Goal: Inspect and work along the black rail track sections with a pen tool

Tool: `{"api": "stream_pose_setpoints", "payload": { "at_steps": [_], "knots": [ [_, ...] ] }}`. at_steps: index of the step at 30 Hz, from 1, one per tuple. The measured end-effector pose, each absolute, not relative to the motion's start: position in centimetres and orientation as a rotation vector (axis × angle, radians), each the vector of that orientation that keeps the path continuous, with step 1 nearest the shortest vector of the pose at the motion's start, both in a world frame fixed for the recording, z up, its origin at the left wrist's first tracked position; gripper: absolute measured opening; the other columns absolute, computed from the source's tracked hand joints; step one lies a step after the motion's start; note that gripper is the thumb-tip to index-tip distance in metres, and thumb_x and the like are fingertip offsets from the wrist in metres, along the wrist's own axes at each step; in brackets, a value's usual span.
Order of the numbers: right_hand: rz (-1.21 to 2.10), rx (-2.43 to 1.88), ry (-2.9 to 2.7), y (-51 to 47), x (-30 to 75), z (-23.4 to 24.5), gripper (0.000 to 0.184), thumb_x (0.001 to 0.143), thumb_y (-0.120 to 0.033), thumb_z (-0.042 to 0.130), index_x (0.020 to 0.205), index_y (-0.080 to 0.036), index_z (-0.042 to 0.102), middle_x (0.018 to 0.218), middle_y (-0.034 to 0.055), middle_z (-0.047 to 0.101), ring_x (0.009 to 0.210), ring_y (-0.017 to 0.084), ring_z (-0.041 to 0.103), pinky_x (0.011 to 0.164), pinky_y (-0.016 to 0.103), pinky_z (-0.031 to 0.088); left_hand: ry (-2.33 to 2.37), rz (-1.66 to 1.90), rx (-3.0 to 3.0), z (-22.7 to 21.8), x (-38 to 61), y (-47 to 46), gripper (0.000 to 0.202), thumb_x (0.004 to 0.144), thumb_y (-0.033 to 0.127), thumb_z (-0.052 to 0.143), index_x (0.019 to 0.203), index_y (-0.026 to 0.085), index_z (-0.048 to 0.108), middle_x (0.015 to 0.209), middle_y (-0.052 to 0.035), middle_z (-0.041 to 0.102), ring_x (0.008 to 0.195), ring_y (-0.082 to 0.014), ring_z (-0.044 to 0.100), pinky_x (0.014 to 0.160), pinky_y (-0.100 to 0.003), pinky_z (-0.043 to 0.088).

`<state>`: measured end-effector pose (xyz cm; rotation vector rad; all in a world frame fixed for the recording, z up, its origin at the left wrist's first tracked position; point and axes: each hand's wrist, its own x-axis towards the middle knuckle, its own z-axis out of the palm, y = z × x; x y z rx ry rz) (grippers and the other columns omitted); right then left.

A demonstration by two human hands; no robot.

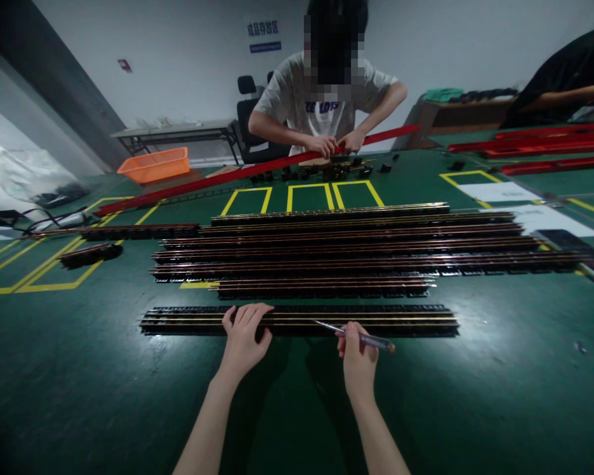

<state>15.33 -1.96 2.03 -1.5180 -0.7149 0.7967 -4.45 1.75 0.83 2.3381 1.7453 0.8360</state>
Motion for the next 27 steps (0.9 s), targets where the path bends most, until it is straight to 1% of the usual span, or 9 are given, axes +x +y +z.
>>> {"api": "stream_pose_setpoints", "payload": {
  "at_steps": [5, 12, 17, 22, 27],
  "knots": [
    [0.831, -1.491, -0.744, -1.89, 15.39, 1.63, 0.037, 0.079, -0.049, 0.052, 0.061, -0.017, 0.057, 0.049, -0.0033, 0.048, 0.043, 0.009, 0.043, 0.04, 0.02, 0.034, 1.77, 0.832, 2.356, 1.14, -4.54, 1.71, 0.032, 0.073, 0.024, 0.054, 0.105, 0.023, 0.055, 0.106, -0.0045, 0.063, 0.105, -0.0245, 0.052, 0.101, -0.051, 0.021],
    [0.854, -1.472, -0.743, -1.82, 15.34, 1.35, 0.034, 0.079, -0.047, 0.052, 0.063, -0.017, 0.057, 0.05, -0.0034, 0.049, 0.044, 0.009, 0.044, 0.041, 0.019, 0.033, 1.825, 0.845, 2.384, 1.16, -4.12, 1.76, 0.03, 0.074, 0.038, 0.058, 0.099, 0.022, 0.055, 0.101, -0.0048, 0.063, 0.1, -0.025, 0.054, 0.1, -0.051, 0.021],
    [0.86, -1.461, -0.763, -1.85, 15.37, 1.48, 0.035, 0.079, -0.047, 0.052, 0.061, -0.018, 0.055, 0.05, -0.0033, 0.048, 0.044, 0.01, 0.044, 0.041, 0.02, 0.034, 1.864, 0.892, 2.37, 0.75, -3.94, 1.86, 0.029, 0.074, 0.04, 0.059, 0.097, 0.022, 0.055, 0.099, -0.0051, 0.063, 0.099, -0.0254, 0.053, 0.1, -0.052, 0.02],
    [0.882, -1.468, -0.778, -1.89, 15.46, 1.49, 0.039, 0.078, -0.054, 0.053, 0.062, -0.018, 0.056, 0.05, -0.0031, 0.048, 0.044, 0.01, 0.044, 0.041, 0.021, 0.033, 1.853, 0.901, 2.373, 0.54, -4.08, 1.97, 0.034, 0.072, 0.043, 0.063, 0.097, 0.023, 0.054, 0.099, -0.0052, 0.063, 0.099, -0.0263, 0.053, 0.099, -0.053, 0.02],
    [0.905, -1.466, -0.795, -1.92, 15.29, 1.57, 0.044, 0.073, -0.06, 0.055, 0.06, -0.019, 0.056, 0.05, -0.0024, 0.05, 0.043, 0.01, 0.044, 0.04, 0.021, 0.034, 1.89, 0.908, 2.373, 0.55, -4.38, 2.03, 0.031, 0.072, 0.042, 0.063, 0.095, 0.023, 0.055, 0.098, -0.0055, 0.063, 0.097, -0.0269, 0.054, 0.097, -0.055, 0.022]
  ]
}}
